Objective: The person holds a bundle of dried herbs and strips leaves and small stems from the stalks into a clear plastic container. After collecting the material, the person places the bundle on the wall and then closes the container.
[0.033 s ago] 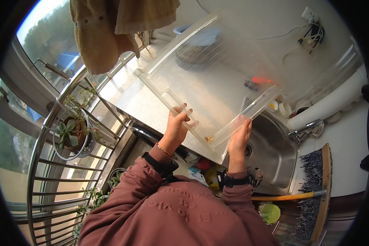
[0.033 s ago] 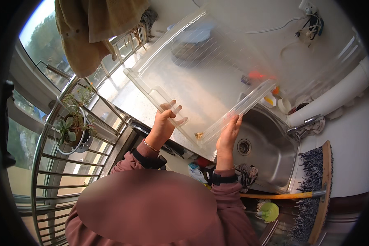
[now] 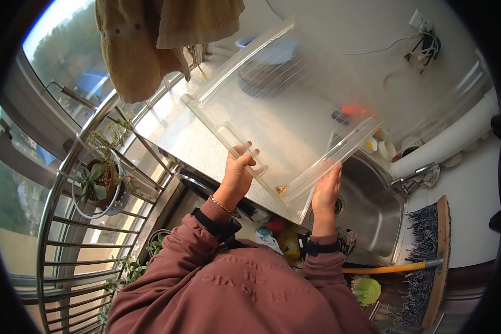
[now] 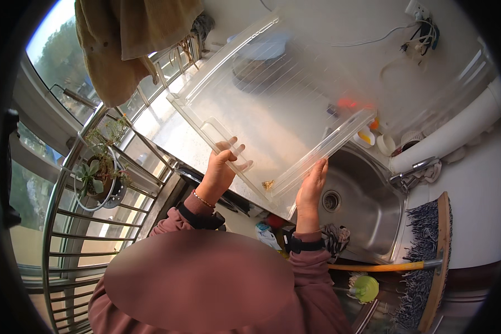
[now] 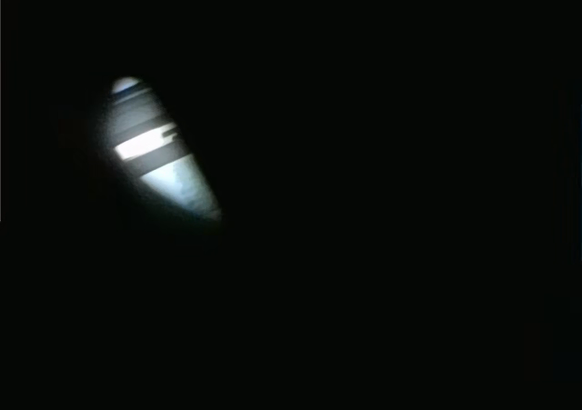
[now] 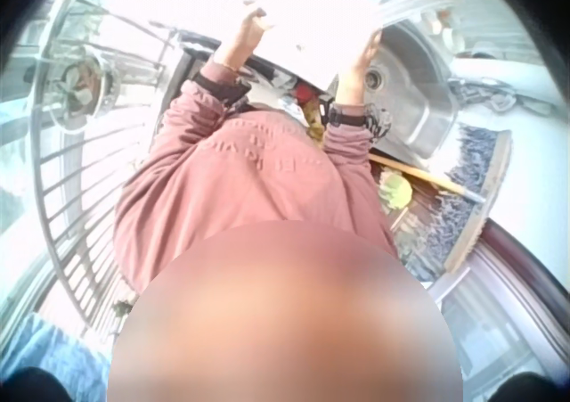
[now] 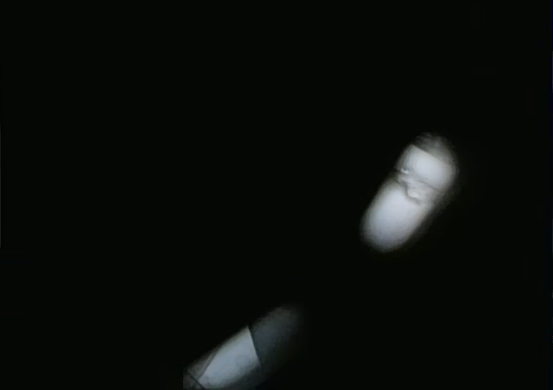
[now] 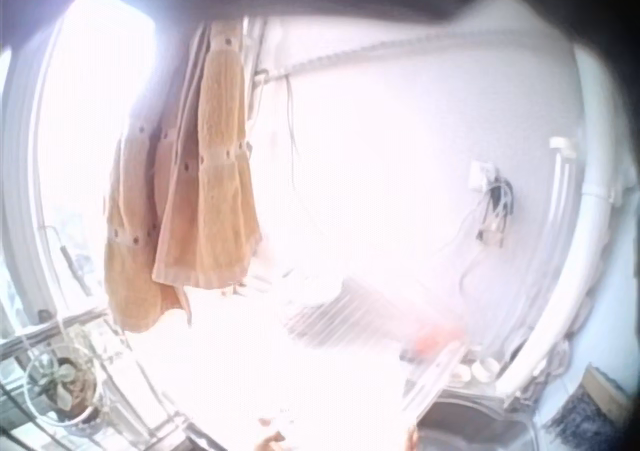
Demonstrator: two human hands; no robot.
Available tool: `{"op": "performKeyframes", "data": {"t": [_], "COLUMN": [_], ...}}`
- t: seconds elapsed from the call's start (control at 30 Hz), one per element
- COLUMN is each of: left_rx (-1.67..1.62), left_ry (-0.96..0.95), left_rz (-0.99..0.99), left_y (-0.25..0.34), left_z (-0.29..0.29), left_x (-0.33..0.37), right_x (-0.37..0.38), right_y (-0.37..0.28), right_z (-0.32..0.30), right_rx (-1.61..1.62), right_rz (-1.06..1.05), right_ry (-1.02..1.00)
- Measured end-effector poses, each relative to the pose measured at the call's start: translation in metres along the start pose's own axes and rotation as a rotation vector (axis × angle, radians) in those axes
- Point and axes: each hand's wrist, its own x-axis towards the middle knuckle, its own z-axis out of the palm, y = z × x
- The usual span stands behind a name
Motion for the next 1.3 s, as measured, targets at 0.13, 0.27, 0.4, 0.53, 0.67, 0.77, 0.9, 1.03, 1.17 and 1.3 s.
{"op": "performKeyframes", "data": {"t": [0.13, 0.27, 0.4, 0.53, 0.67, 0.77, 0.9, 1.03, 1.17, 1.3], "left_rx": [0.052, 0.062, 0.076, 0.148, 0.19, 0.21, 0.28, 0.362, 0.373, 0.378], "left_ry": [-0.019, -0.063, -0.062, -0.098, -0.091, -0.096, -0.128, -0.196, -0.173, -0.182], "left_rz": [-0.045, -0.124, -0.214, -0.218, -0.243, -0.254, -0.22, -0.218, -0.251, -0.269], "left_y": [0.013, 0.026, 0.039, 0.04, 0.028, 0.022, 0.021, 0.024, 0.026, 0.025], "left_z": [-0.019, -0.036, -0.047, -0.051, -0.041, -0.03, -0.026, -0.031, -0.036, -0.035], "left_x": [0.007, 0.01, 0.019, 0.024, 0.018, 0.011, 0.0, -0.004, -0.004, -0.006], "right_x": [0.009, 0.015, 0.014, 0.014, 0.032, 0.053, 0.071, 0.072, 0.069, 0.055], "right_y": [-0.015, -0.03, -0.055, -0.089, -0.093, -0.06, -0.016, -0.005, -0.015, -0.007], "right_z": [-0.039, -0.072, -0.078, -0.044, 0.041, 0.11, 0.164, 0.171, 0.152, 0.153], "right_rx": [-0.044, -0.019, -0.068, -0.922, -1.403, -1.517, -1.619, -1.767, -2.047, -1.895], "right_rz": [0.061, 0.149, 0.029, -0.53, -0.576, -0.663, -0.755, -0.978, -0.665, -0.596], "right_ry": [0.136, 0.24, 0.415, 0.148, -0.675, -0.972, -1.106, -1.148, -0.813, -1.184]}}
